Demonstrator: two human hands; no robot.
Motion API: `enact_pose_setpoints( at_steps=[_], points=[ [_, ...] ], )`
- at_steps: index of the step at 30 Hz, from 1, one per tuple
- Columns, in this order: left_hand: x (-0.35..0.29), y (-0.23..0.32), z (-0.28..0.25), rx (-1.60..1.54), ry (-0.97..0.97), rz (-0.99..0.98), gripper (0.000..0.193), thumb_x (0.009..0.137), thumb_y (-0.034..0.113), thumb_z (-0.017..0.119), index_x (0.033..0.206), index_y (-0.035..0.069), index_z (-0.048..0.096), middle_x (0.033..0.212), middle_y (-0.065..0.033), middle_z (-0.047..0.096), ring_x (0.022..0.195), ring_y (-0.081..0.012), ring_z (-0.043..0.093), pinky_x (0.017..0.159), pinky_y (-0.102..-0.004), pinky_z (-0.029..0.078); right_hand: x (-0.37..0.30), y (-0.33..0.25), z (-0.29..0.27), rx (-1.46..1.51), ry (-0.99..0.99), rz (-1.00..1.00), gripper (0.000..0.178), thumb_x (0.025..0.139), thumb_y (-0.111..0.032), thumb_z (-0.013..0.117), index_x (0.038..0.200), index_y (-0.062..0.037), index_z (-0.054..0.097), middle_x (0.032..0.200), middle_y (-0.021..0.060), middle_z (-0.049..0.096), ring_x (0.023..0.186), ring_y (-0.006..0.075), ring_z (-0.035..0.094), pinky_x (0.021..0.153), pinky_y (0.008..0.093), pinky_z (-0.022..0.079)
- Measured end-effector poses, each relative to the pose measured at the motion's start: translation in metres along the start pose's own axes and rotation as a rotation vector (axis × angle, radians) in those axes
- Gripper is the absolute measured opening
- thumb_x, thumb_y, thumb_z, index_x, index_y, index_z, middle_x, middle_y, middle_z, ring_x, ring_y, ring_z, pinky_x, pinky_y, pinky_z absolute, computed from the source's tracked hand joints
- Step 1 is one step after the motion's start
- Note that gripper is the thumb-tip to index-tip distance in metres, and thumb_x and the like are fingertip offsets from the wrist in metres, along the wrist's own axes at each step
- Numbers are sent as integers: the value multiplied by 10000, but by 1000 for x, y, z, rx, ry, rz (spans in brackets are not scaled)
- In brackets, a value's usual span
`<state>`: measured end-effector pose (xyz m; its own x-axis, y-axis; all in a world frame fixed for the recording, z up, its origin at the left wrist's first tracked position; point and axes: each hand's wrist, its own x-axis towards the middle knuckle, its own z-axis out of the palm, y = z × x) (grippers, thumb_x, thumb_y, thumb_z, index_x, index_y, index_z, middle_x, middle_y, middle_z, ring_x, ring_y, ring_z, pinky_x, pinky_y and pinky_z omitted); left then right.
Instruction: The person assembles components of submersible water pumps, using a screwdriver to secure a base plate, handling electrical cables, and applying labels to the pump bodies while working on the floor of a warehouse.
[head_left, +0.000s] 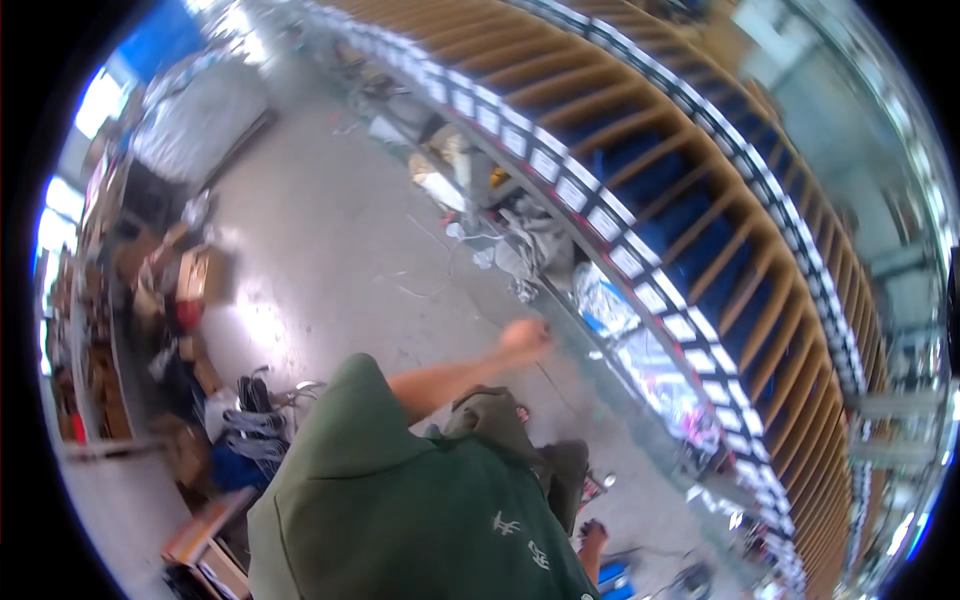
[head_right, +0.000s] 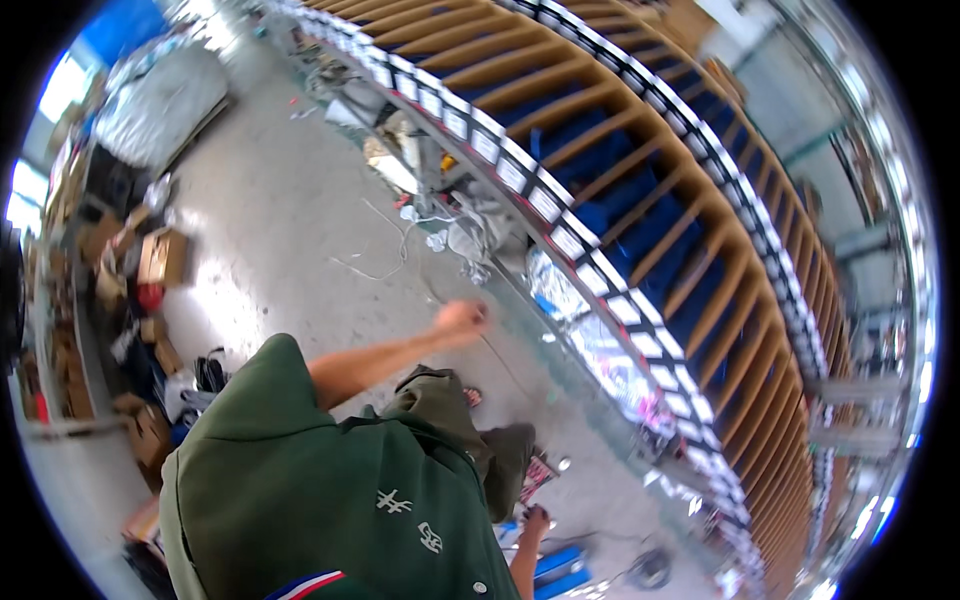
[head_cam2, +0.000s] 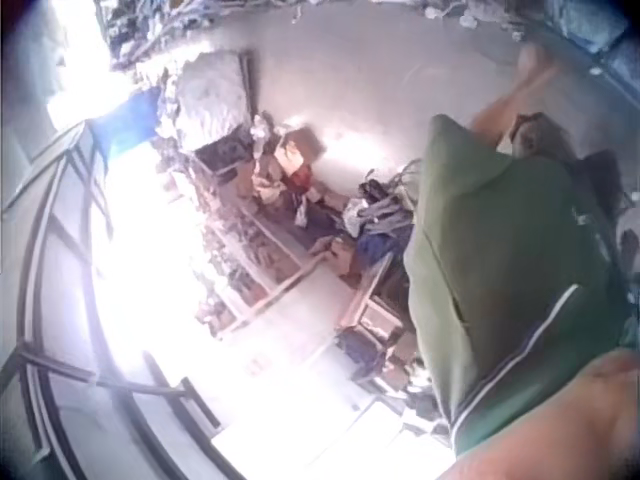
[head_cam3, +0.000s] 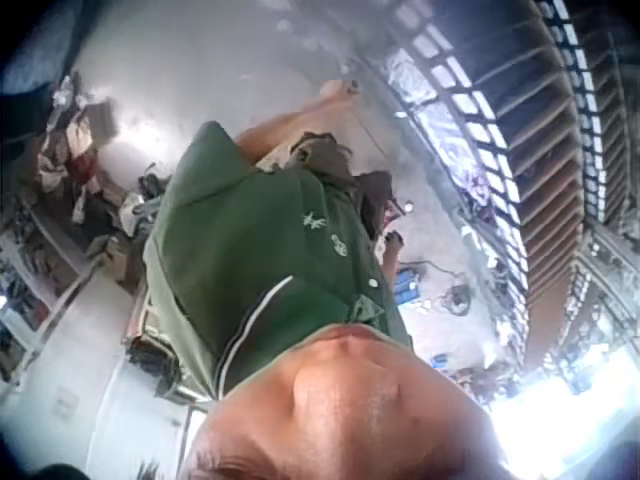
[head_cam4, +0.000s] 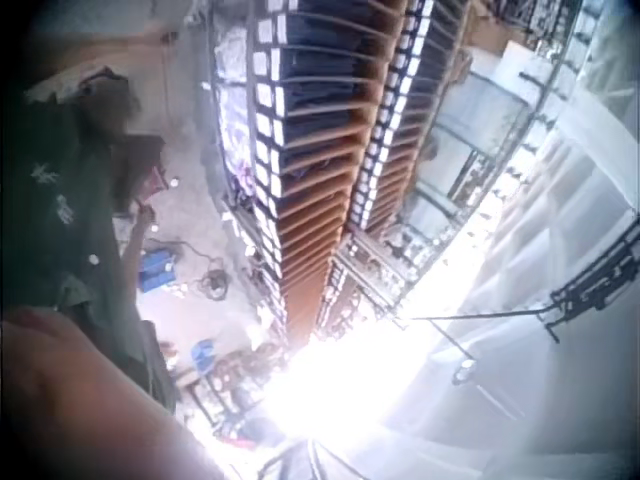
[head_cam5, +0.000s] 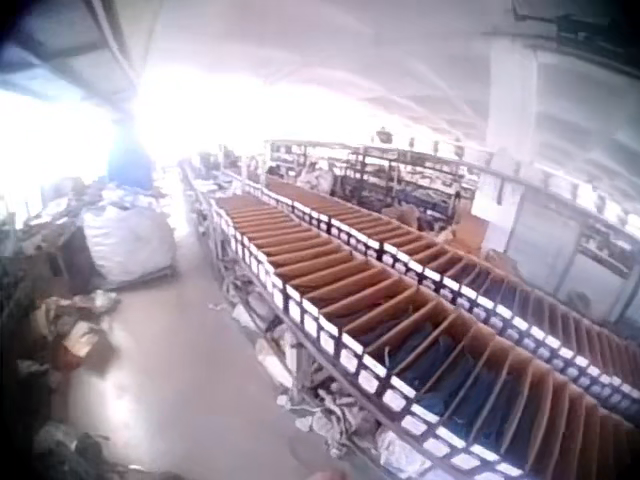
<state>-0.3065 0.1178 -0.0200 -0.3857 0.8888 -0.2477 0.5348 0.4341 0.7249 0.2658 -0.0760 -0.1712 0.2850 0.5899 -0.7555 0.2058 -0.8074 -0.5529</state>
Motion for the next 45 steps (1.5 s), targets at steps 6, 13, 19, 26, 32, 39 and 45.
enact_pose_setpoints(
  at_steps=[6,13,19,26,32,39,45],
  points=[
    [-7,-204,-167,-359,603,-413,367,852,339,698,1080,54,737,954,-176,763,906,-360,731,794,-442,569,17,-230,89,-299,-103,-185,299,967,-263,627,1134,-22,684,875,73,722,678,166,670,530,323,516],
    [-185,-482,-201,-280,667,-896,424,882,359,693,1072,-19,714,1029,-254,733,969,-422,697,848,-456,548,34,-276,340,-841,-412,-121,238,917,-253,688,960,-22,728,760,80,704,604,174,652,509,327,499],
    [-330,-451,-162,-836,433,-1669,416,852,249,682,1175,-6,625,900,-180,691,629,-273,684,533,-421,545,1,-386,580,-928,-457,-305,234,892,-268,661,887,-42,720,757,94,692,635,183,643,524,351,481],
    [-288,-481,-247,-1165,928,-1539,342,892,261,670,1101,-9,651,852,-153,683,654,-264,694,481,-378,558,-88,-478,899,-1183,-743,-600,255,963,-240,640,1061,-7,674,827,71,716,676,159,660,570,312,496],
    [-239,-644,-375,-1291,617,-1577,224,927,228,672,954,8,637,764,-117,653,604,-233,642,481,-389,513,-184,-481,1067,-1174,-642,-688,271,950,-263,677,1033,-6,703,886,77,749,738,154,704,637,311,542],
    [-79,-908,-725,-944,801,-1217,256,961,176,634,1132,-15,633,801,-96,664,590,-150,611,431,-276,461,-238,-430,1198,-1117,-586,-591,354,903,-399,682,999,-74,785,823,95,768,772,253,747,737,391,565],
    [50,-1047,-1027,-560,767,-939,314,981,240,658,1194,10,652,898,-106,716,681,-156,663,565,-299,523,-274,-411,1373,-1308,-547,-458,342,859,-396,687,959,-87,794,843,100,776,840,277,753,799,399,572]
  ],
)
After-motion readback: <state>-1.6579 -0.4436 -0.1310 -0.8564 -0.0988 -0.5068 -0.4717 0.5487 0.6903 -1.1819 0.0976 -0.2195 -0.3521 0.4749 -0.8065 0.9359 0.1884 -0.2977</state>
